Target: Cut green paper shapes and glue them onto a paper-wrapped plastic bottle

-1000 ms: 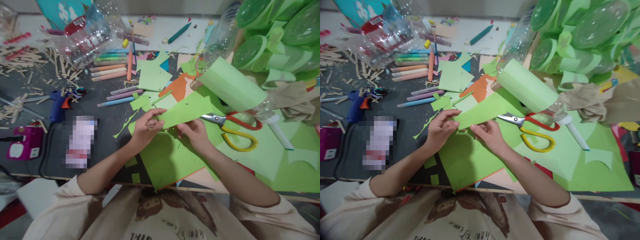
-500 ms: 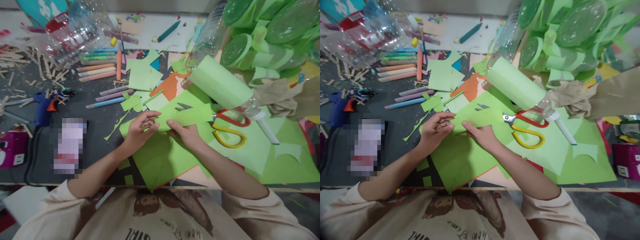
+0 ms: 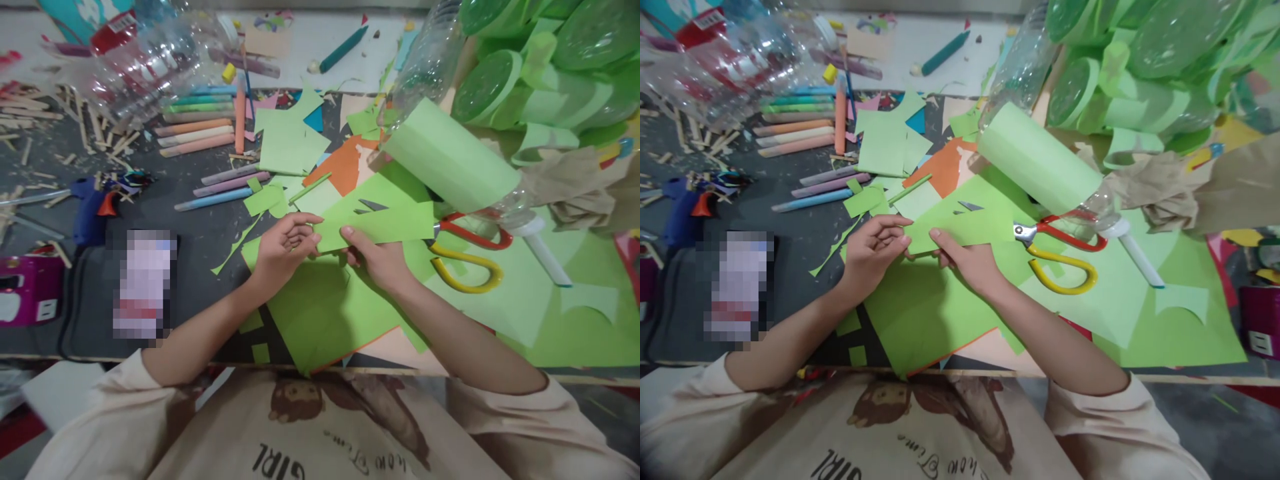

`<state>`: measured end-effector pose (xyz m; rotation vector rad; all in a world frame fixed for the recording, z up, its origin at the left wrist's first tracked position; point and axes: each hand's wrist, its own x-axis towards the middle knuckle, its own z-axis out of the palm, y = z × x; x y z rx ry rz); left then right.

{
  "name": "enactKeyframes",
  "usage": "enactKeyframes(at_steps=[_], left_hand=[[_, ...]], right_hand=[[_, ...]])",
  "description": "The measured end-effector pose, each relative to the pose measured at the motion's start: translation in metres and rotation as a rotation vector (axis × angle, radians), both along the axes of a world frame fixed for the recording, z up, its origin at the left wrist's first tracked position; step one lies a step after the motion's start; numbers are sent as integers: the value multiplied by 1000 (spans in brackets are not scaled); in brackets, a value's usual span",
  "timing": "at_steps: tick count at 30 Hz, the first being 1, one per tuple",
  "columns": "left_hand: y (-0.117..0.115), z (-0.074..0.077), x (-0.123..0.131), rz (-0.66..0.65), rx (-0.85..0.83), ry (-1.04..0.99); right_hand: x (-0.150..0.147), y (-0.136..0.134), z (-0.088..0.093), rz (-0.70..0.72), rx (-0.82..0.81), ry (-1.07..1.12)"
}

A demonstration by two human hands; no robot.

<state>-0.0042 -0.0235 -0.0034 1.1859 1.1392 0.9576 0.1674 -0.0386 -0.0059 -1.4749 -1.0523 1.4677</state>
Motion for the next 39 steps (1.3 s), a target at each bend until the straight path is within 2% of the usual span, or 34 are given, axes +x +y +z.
enactKeyframes(at_steps=[7,11,17,23,28,31,36,39], left_hand=[[0,-2,0,-10,-1,-23],[-1,-3,-1,-17,3,-9],[-1,-4,-2,-44,3,22],[-2,-5,-3,-74,-48,-23],[-4,-9,-4,-59,-13,-24],[-4,-13,-6,-69,82,4],[-1,-15,-10,-66,470,108],[2,-13,-10,-111,568,189]], right_hand=[[1,-1,-6,-13,-15,47],[1,-1,-4,35,-8,78],[1,1,5,85,-57,-36],[4,-1,2,72,-151,-67],[6,-3,1,78,-232,-131],[8,-3,0,72,-234,-124],[8,-2,-4,53,-243,-69],[8,-2,-4,36,-266,-78]])
